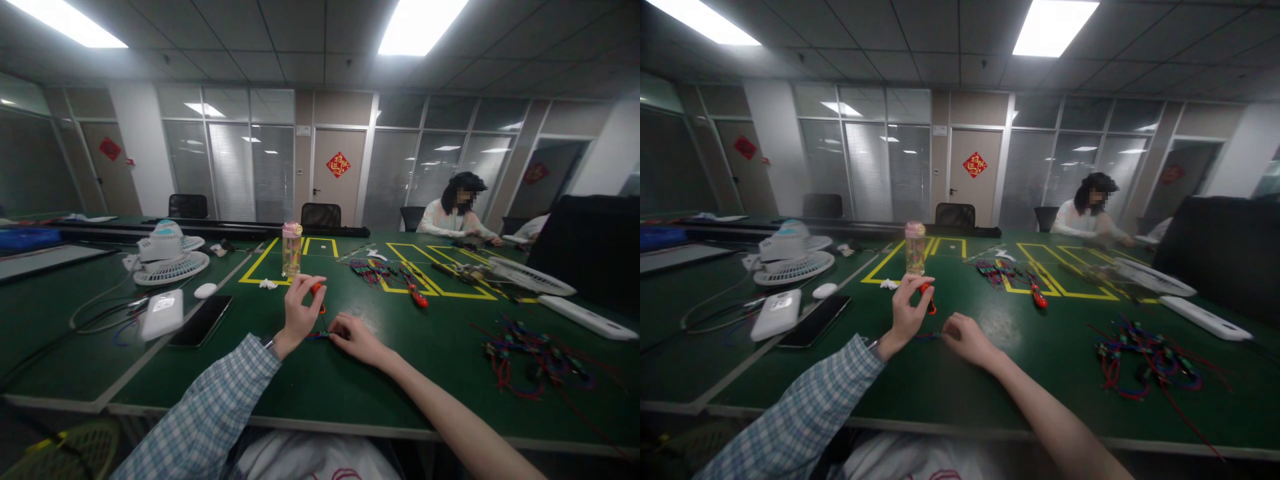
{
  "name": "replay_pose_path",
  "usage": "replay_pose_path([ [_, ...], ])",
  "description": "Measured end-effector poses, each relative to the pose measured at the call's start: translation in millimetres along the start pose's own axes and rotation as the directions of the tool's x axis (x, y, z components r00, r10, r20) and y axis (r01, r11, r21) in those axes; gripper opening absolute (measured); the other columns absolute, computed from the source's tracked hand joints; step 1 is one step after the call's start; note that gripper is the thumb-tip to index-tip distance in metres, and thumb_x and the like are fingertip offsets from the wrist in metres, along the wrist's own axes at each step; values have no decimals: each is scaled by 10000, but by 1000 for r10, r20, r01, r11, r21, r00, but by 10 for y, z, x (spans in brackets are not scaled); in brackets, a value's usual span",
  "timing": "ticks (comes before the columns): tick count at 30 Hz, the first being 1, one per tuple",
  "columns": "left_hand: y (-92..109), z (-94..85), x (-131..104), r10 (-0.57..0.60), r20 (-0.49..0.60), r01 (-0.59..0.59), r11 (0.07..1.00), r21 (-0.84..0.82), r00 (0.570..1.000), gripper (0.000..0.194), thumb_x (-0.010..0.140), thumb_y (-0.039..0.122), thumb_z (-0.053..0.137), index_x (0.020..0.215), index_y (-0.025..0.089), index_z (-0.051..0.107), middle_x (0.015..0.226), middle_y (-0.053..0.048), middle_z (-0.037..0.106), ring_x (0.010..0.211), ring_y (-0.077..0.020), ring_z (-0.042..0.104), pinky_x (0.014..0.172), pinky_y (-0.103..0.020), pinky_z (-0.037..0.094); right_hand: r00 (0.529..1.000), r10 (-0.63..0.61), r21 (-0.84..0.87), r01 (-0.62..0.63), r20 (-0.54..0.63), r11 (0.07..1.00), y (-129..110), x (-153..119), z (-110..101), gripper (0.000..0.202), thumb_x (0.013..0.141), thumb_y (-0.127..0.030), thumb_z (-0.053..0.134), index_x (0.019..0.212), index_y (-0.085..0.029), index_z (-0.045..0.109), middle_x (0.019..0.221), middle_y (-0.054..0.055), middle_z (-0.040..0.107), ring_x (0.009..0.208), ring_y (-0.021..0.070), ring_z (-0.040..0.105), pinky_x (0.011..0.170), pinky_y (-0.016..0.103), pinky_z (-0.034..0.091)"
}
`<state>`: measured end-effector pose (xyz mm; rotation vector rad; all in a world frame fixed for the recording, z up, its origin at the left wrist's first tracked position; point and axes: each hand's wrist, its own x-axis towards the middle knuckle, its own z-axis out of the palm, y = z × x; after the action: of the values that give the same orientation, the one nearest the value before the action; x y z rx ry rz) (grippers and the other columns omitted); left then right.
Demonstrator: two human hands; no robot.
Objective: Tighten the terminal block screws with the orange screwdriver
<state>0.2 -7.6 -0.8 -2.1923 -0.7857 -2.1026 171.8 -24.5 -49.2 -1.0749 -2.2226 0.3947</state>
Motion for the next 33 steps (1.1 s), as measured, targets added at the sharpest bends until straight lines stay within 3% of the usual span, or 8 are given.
replay_pose_path([
  [3, -27, 14, -6, -27, 39, 27, 1000, -14, 999, 185, 895, 252, 530, 1035, 201, 639, 883, -32, 563, 841, -148, 558, 771, -272, 454, 1000, 10, -9, -10, -9, 1000, -7, -2, 2, 75, 762, -92, 570, 782, -157, 600, 727, -6, 521, 643, 117, 496, 589, 213, 380],
  [6, -72, 44, -15, -92, 102, 101, 992, -81, 991, 306, 957, 248, 384, 1197, 203, 569, 995, -63, 613, 917, -159, 583, 834, -298, 457, 1000, 15, -18, -15, -14, 1000, -3, -3, 12, 74, 765, -96, 567, 788, -157, 602, 733, -3, 528, 642, 117, 499, 586, 213, 381],
  [9, -110, 79, -25, -167, 113, 180, 976, -120, 979, 352, 969, 258, 341, 1273, 201, 508, 1038, -73, 628, 891, -157, 607, 824, -302, 470, 1000, 6, -16, -6, -16, 1000, 8, -2, 20, 73, 764, -100, 566, 792, -156, 602, 745, 0, 535, 640, 115, 503, 586, 211, 386],
  [16, -135, 73, 7, -169, 32, 169, 986, 9, 985, 210, 879, 308, 559, 1052, 200, 609, 909, -28, 593, 806, -150, 555, 772, -277, 449, 1000, 6, -22, -7, -11, 1000, -2, -1, 6, 85, 759, -94, 568, 791, -160, 610, 737, 0, 542, 630, 114, 504, 573, 208, 383],
  [22, -113, 63, -16, -152, 92, 157, 986, -49, 984, 313, 965, 257, 361, 1203, 222, 560, 1050, -56, 608, 963, -162, 566, 872, -299, 435, 1000, -8, -28, 8, -21, 1000, 28, -8, 13, 59, 776, -122, 580, 796, -162, 618, 736, 0, 543, 637, 116, 510, 584, 211, 394],
  [25, -105, 71, -23, -176, 117, 186, 980, -74, 977, 338, 962, 243, 365, 1267, 230, 511, 1095, -58, 611, 977, -161, 577, 880, -301, 439, 1000, -8, -26, 7, -21, 1000, 29, -12, 14, 59, 781, -125, 580, 804, -164, 619, 743, 1, 547, 640, 115, 513, 581, 208, 397],
  [30, -144, 51, 33, -202, 97, 207, 977, -52, 975, 252, 889, 297, 534, 1117, 212, 600, 944, -39, 597, 837, -158, 572, 775, -277, 467, 1000, -12, -27, 11, -23, 1000, 13, -16, 5, 64, 780, -117, 576, 808, -157, 617, 740, 1, 546, 632, 113, 512, 580, 208, 400],
  [33, -173, 30, 54, -224, 88, 229, 972, -54, 971, 230, 896, 317, 518, 1070, 206, 622, 926, -38, 583, 836, -159, 564, 775, -281, 463, 1000, -12, -32, 11, -19, 999, 14, -17, 1, 61, 786, -126, 576, 813, -158, 619, 748, 2, 549, 635, 112, 513, 582, 208, 402],
])
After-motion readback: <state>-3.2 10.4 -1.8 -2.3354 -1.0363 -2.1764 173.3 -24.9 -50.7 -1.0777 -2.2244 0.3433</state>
